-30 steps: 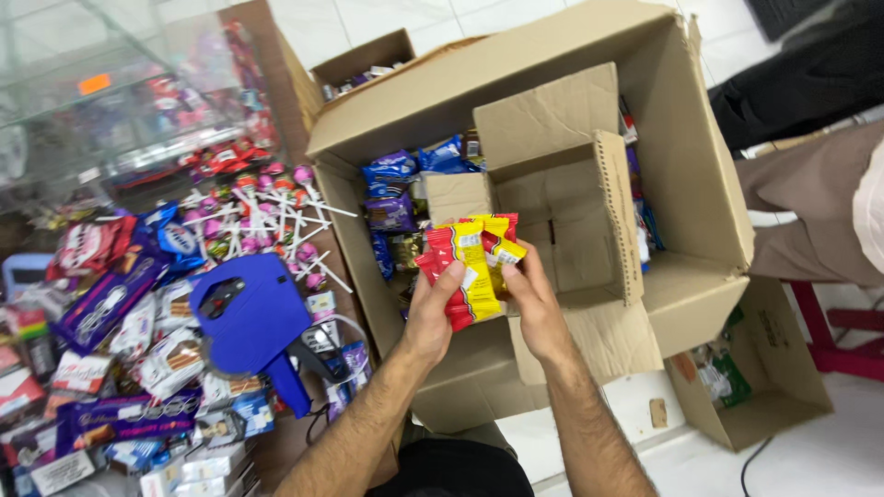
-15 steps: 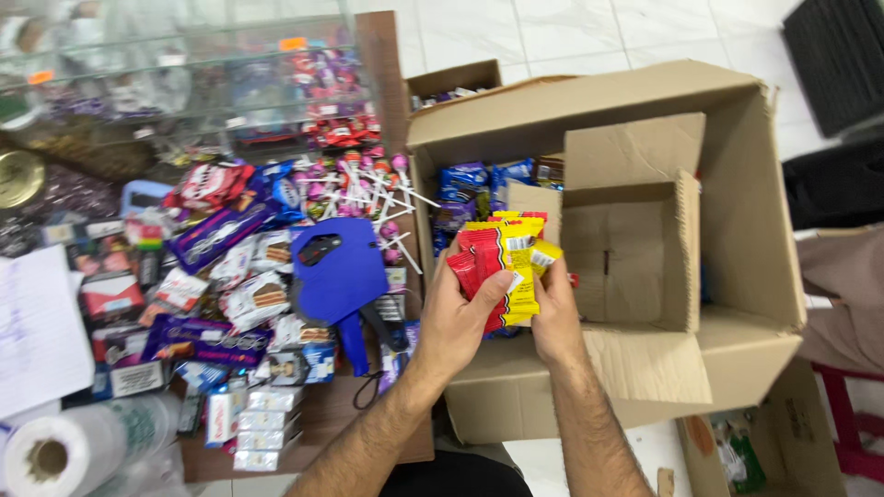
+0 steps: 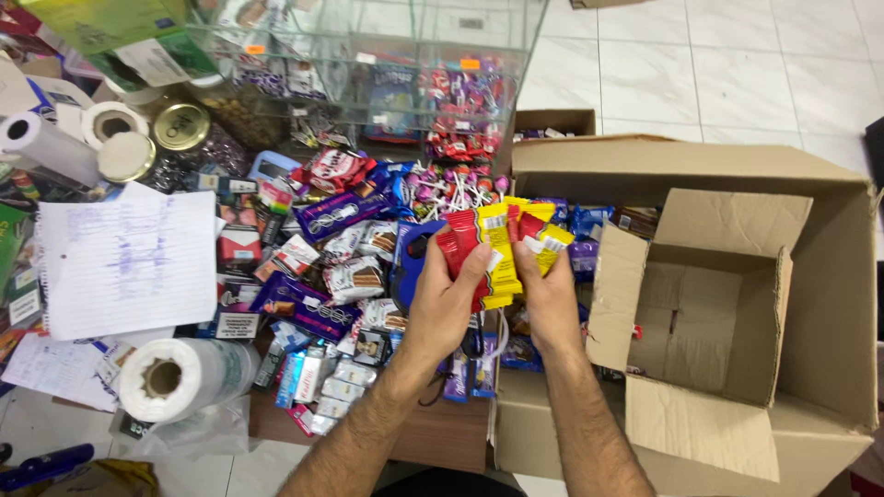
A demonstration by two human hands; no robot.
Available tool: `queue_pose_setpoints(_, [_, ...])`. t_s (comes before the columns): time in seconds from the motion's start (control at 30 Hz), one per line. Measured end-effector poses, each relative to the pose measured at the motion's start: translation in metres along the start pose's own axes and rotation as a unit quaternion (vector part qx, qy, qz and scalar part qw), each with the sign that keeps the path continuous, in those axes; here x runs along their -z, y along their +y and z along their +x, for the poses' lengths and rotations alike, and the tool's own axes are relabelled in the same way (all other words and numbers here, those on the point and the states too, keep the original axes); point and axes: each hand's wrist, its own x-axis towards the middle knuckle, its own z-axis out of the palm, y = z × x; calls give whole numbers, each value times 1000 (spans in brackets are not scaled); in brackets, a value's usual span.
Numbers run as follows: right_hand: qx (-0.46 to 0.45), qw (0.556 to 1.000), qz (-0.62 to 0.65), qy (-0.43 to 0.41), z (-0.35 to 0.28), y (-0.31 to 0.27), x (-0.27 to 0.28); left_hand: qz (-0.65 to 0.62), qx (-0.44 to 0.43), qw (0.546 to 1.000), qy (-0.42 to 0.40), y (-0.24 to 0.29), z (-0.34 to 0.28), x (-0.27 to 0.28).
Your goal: The person organizes candy bars, lollipops, and snack packs on a table and in boxes by hand. The person picks up items from a large pile, places them into a cardboard box, handles a tape dispenser, and reviews a handwritten list.
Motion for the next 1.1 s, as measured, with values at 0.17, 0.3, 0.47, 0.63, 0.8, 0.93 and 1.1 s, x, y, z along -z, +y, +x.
queue_pose_setpoints(0.17, [-4,1000,5,-7,-5,-7,-59,-50,4,999,-7,5,12,47])
queue_pose_setpoints(0.3, [-14,1000,0,4,-9,-22,-105,-93,15,995,-11,19,23,80])
queue_pose_setpoints(0.47, [-25,999,-33,23,11,-10,-136,-150,63,987,-4,22,50,110])
queue_pose_setpoints(0.63, [-35,998,-31,48,43,10,-149,-183,87,979,12,4,91,137])
queue_pose_setpoints(0.8, [-3,993,-78,83,55,1,-173,-279,99,953,57,-25,141,151])
queue_pose_setpoints(0.93, [-8,992,-73,98,57,-6,-185,-301,95,946,69,-23,173,154])
queue_pose_setpoints(1.1, [-14,991,-85,101,72,10,-178,-270,62,959,65,-7,207,147])
